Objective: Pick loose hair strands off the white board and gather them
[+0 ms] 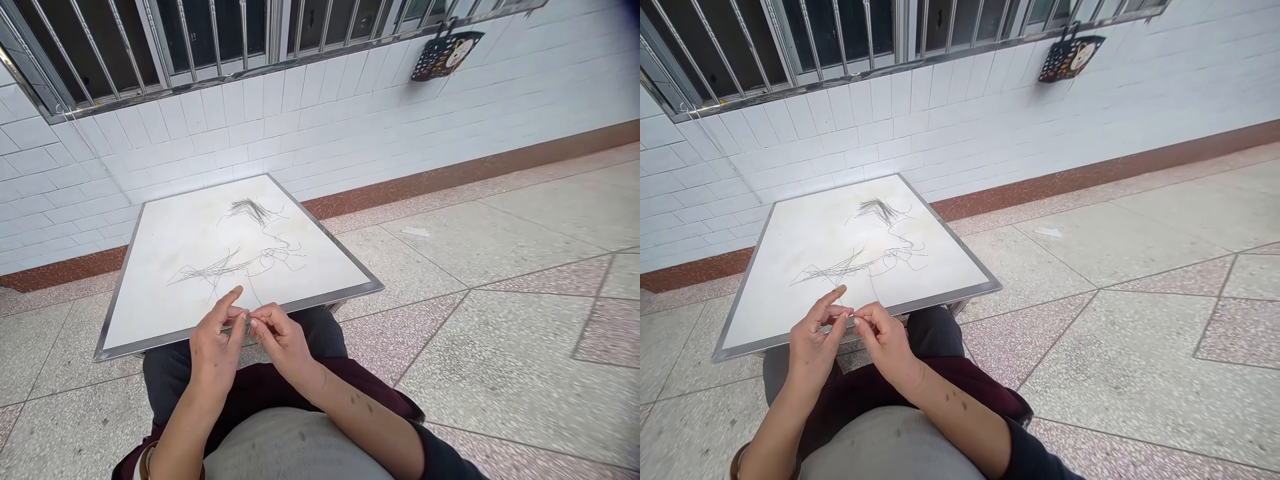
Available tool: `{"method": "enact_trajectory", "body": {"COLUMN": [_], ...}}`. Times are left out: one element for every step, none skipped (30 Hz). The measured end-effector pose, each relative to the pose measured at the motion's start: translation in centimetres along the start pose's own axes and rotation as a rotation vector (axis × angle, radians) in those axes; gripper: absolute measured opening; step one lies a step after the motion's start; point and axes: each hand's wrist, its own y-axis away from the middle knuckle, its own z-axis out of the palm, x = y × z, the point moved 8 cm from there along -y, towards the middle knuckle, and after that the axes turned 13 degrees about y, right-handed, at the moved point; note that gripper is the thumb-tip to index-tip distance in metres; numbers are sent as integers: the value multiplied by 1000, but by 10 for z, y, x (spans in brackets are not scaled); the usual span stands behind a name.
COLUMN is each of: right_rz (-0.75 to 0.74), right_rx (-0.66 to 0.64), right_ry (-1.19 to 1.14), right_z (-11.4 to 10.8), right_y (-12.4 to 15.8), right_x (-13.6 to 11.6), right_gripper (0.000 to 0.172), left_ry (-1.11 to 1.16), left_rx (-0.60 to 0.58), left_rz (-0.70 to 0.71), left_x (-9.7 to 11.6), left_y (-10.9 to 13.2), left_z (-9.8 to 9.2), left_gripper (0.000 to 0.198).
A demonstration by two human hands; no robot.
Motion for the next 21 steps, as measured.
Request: {"method": "enact_trajectory", "body": {"right_rz": [-13,-31,-53,-75,-96,-115,-130,-142,-150,-156,-160,-162,-161,-157,-155,-155,-157,-163,-170,-179,-187], "right_rx": [-12,-27,-40,-46,-44,-35,-22,-9,1,6,1,-12,-36,-68,-103,-136,-165,-186,-202,-215,-226], "right_ry": [3,9,22,44,72,103,134,161,184,202,215,224,227,229,231,233,239,246,254,262,267], "right_z": [1,3,4,5,5,5,4,3,3,2,3,4,5,7,9,11,13,14,14,14,14], "right_y": [0,0,0,0,0,0,0,1,1,1,1,1,2,2,3,4,6,8,11,13,16], "right_x": [0,0,-1,-1,-2,-2,-3,-3,-4,-4,-4,-4,-3,-2,-1,0,2,3,5,7,9], "right_gripper": [15,14,13,12,12,12,12,11,11,10,9,9,9,9,9,10,10,11,12,12,13], "left_ry": [9,16,21,24,28,32,38,44,53,62,69,76,79,78,74,69,68,68,70,74,78], "left_rx": [13,22,24,25,24,22,19,15,12,10,9,10,11,15,27,48,74,102,133,162,186], "left_rz": [-8,-18,-28,-37,-42,-46,-50,-55,-62,-71,-81,-90,-99,-106,-109,-109,-108,-107,-105,-103,-100], "left_x": [-2,-4,-6,-7,-8,-9,-9,-9,-9,-9,-9,-9,-9,-9,-10,-10,-11,-12,-13,-15,-18], "left_y": [-1,-2,-3,-4,-4,-4,-4,-4,-4,-3,-3,-3,-3,-4,-5,-6,-8,-9,-10,-11,-12], "left_z": [-1,-2,-2,-2,-2,-1,-1,0,0,0,0,-1,-2,-4,-7,-11,-16,-21,-26,-31,-35], "left_gripper": [36,36,36,36,36,36,37,37,37,37,37,36,35,35,35,36,38,39,40,41,41]}}
